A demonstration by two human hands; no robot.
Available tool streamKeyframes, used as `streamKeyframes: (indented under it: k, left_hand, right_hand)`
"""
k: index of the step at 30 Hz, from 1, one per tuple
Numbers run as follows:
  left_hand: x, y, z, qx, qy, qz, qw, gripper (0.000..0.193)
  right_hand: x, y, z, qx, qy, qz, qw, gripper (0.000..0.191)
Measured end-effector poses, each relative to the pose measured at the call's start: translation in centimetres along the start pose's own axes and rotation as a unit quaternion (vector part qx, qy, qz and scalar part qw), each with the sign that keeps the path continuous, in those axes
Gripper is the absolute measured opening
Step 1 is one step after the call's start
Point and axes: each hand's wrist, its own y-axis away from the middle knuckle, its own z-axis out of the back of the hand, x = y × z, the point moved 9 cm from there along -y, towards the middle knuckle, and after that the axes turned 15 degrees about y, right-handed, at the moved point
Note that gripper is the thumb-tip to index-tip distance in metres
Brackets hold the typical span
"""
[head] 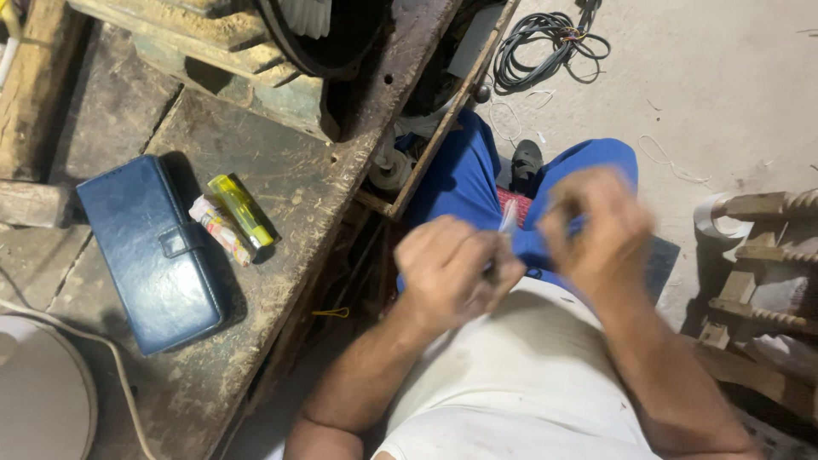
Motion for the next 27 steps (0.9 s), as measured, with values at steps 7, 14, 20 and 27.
streamKeyframes:
  k: [7, 14, 20, 27]
  left_hand:
    - [2.1, 0.0, 2.9, -0.096, 0.202, 0.178, 0.958, 0.015]
    - [7.7, 5.1, 0.4, -0.180, 0.381, 0.298, 0.857, 0.018]
    - [8.5, 4.1, 0.2, -0.100, 0.382, 0.367, 0.842, 0.031]
    - [7.7, 3.0, 1.0, 0.020, 0.288, 0.332, 0.898, 0.020]
  right_hand:
    - [-4.0, 0.7, -2.1, 0.078, -0.508, -0.129, 0.848, 0.024]
    - [-3.0, 2.5, -5.0, 0.143, -0.587, -0.164, 0.780, 0.024]
    - [-4.8, 3.4, -4.5, 0.108, -0.521, -0.145, 0.834, 0.021]
    - [-4.1, 2.2, -3.2, 0.153, -0.439, -0.093, 0.881, 0.014]
